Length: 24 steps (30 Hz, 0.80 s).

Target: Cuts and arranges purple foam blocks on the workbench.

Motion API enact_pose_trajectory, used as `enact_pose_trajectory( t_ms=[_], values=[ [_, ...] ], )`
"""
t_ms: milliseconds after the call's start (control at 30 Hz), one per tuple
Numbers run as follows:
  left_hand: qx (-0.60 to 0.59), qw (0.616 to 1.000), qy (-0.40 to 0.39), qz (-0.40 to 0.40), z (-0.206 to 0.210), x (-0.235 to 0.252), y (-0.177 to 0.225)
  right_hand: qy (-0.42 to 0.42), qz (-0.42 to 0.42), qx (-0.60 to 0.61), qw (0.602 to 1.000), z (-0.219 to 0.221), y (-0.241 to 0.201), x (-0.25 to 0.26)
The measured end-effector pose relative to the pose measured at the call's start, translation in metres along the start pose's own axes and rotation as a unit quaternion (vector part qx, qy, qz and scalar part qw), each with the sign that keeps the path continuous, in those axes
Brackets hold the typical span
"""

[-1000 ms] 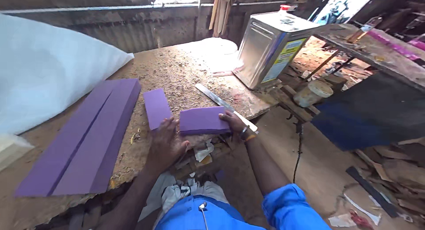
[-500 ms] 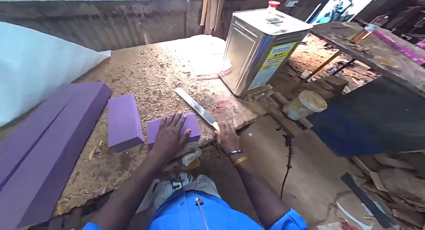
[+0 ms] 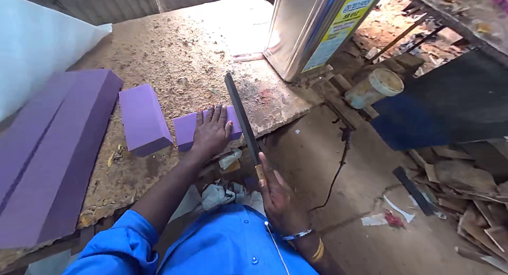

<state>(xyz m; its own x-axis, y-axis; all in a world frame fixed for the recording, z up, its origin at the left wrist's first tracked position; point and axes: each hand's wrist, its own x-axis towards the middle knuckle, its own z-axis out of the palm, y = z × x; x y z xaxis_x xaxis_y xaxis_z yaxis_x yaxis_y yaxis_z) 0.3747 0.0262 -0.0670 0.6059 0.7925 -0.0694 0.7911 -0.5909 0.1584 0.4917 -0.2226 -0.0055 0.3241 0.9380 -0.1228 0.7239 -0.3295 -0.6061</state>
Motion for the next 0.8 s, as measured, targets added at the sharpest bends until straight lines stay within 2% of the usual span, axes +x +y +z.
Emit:
enact_pose_trajectory(
  t_ms=[167,500,633,800],
  values=[
    [-0.002,1.0,0.007,0.001,0.001,-0.002,0.0,-0.016,0.036,-0.067,0.997,0.015,-0.019,-0.023],
    [-0.019,1.0,0.016,0.02,0.001,0.001,-0.002,0.008,0.048,-0.14,0.989,0.026,-0.029,-0.03],
    [-0.018,0.999,0.015,0.031,0.001,0.001,-0.003,-0.036,0.079,-0.16,0.983,0.016,-0.044,-0.012],
    [-0.014,0.999,0.004,0.047,-0.003,0.001,-0.004,-0.033,0.071,-0.169,0.983,0.016,-0.063,0.027]
  ],
)
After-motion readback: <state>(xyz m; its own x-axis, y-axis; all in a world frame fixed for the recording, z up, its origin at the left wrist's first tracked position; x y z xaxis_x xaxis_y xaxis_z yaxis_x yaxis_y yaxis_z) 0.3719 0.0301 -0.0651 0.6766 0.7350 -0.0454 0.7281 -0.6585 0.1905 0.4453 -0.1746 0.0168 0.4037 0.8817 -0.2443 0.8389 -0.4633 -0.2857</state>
